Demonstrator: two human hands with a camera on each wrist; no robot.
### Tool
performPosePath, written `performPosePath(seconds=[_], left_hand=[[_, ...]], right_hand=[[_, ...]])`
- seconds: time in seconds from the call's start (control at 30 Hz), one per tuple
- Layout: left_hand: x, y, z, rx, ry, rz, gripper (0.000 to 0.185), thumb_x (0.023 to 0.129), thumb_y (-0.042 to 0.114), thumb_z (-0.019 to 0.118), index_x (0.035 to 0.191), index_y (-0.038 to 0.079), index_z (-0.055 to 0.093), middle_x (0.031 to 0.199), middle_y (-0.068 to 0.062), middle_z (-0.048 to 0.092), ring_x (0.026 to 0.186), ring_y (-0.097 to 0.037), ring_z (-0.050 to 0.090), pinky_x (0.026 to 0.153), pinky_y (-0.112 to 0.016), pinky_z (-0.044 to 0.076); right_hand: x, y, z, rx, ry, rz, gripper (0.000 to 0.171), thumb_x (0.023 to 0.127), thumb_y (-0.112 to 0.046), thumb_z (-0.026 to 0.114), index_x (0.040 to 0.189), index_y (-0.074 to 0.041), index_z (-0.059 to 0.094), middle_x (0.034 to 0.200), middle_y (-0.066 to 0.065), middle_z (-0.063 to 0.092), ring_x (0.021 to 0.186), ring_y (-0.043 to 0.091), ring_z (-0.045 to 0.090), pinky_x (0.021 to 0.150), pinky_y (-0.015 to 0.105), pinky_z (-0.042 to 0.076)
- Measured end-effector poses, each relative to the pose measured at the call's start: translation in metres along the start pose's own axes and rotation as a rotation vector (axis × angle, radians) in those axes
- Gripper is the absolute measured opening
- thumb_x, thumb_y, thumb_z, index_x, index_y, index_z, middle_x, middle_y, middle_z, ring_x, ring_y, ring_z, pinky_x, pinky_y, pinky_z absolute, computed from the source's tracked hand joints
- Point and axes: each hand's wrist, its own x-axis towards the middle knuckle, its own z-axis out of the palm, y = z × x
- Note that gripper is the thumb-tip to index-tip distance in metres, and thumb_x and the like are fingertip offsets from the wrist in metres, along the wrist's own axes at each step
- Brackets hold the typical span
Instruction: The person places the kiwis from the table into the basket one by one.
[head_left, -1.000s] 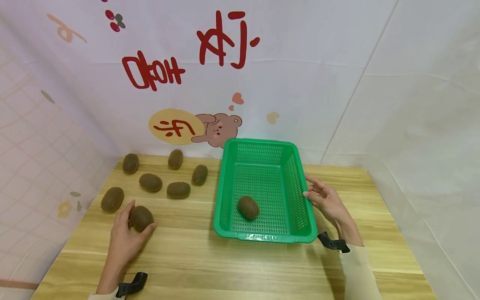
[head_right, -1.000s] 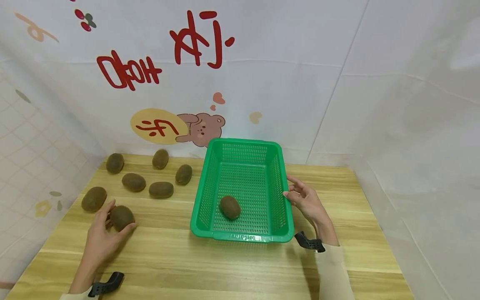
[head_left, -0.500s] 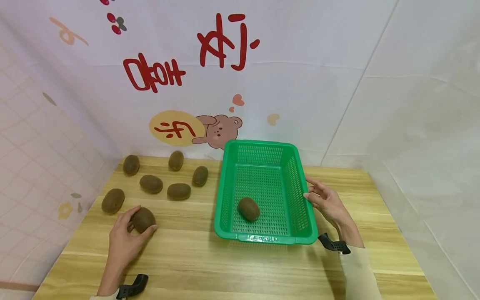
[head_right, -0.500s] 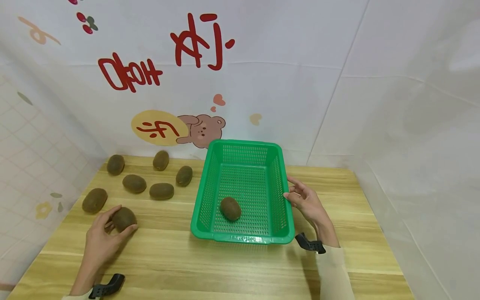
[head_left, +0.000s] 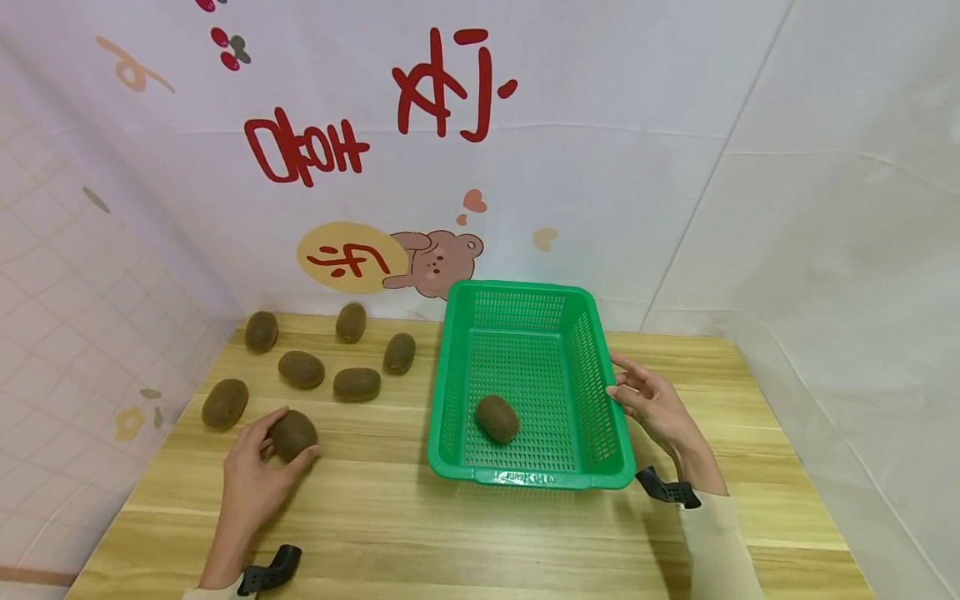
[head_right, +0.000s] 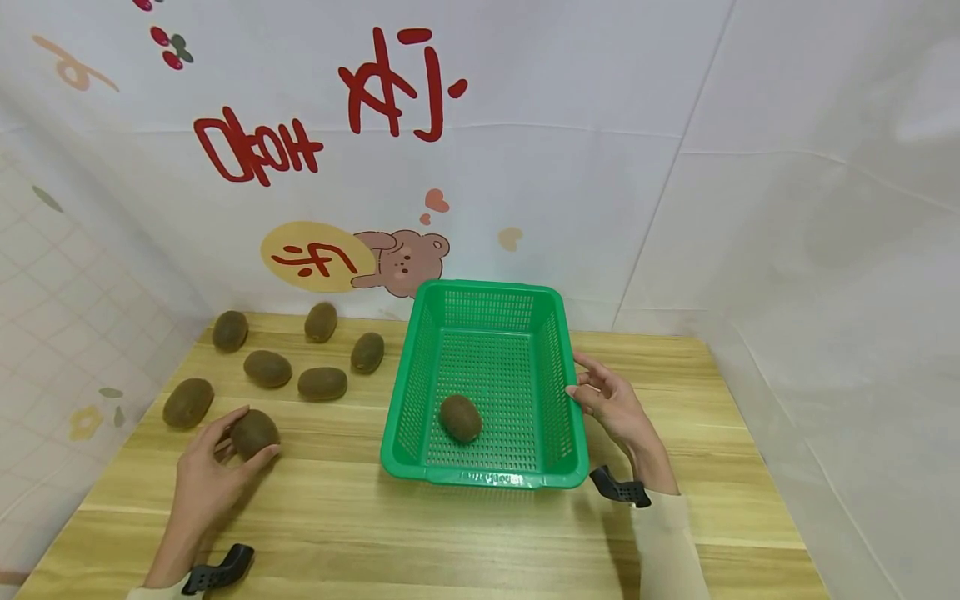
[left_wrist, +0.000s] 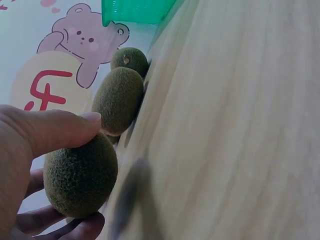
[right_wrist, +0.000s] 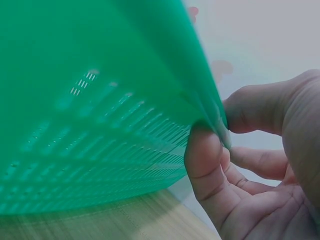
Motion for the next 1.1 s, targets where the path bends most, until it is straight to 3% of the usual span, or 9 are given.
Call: performPosePath(seconds=[0.63, 0.83, 0.93, 1.1], left_hand=[[0.009, 0.023, 0.012, -0.032, 0.013, 0.102, 0.071, 0.077, 0.009, 0.09, 0.141, 0.002, 0.058, 0.134, -0.022, 0.057, 0.121, -0.037, 0.057, 0.088, 0.006, 0.036], [0.013, 0.031, 0.015, -0.04, 0.01, 0.136, 0.073, 0.077, 0.01, 0.091, 0.142, 0.007, 0.059, 0.133, -0.017, 0.06, 0.118, -0.031, 0.058, 0.088, 0.005, 0.039], [0.015, 0.035, 0.017, -0.046, 0.009, 0.159, 0.073, 0.077, 0.009, 0.091, 0.142, 0.008, 0.059, 0.131, -0.015, 0.061, 0.116, -0.024, 0.057, 0.088, 0.004, 0.041], [0.02, 0.042, 0.019, -0.076, 0.009, 0.192, 0.073, 0.077, 0.009, 0.091, 0.143, 0.008, 0.059, 0.133, -0.014, 0.061, 0.115, -0.003, 0.052, 0.089, 0.002, 0.043]], right_hand=[[0.001, 0.0, 0.0, 0.006, -0.005, -0.004, 0.066, 0.103, -0.02, 0.064, 0.162, -0.016, 0.033, 0.119, 0.007, 0.058, 0.09, 0.009, 0.059, 0.076, 0.022, 0.053], [0.0, 0.0, 0.0, -0.009, -0.003, -0.01, 0.066, 0.103, -0.021, 0.063, 0.162, -0.016, 0.032, 0.119, 0.007, 0.057, 0.089, 0.008, 0.057, 0.074, 0.021, 0.052], [0.0, 0.0, 0.0, -0.009, -0.003, -0.01, 0.066, 0.103, -0.021, 0.063, 0.162, -0.016, 0.032, 0.118, 0.007, 0.057, 0.089, 0.008, 0.057, 0.073, 0.022, 0.051], [0.0, 0.0, 0.0, -0.01, -0.001, -0.008, 0.066, 0.103, -0.021, 0.064, 0.161, -0.016, 0.033, 0.119, 0.007, 0.057, 0.089, 0.008, 0.057, 0.074, 0.022, 0.052]])
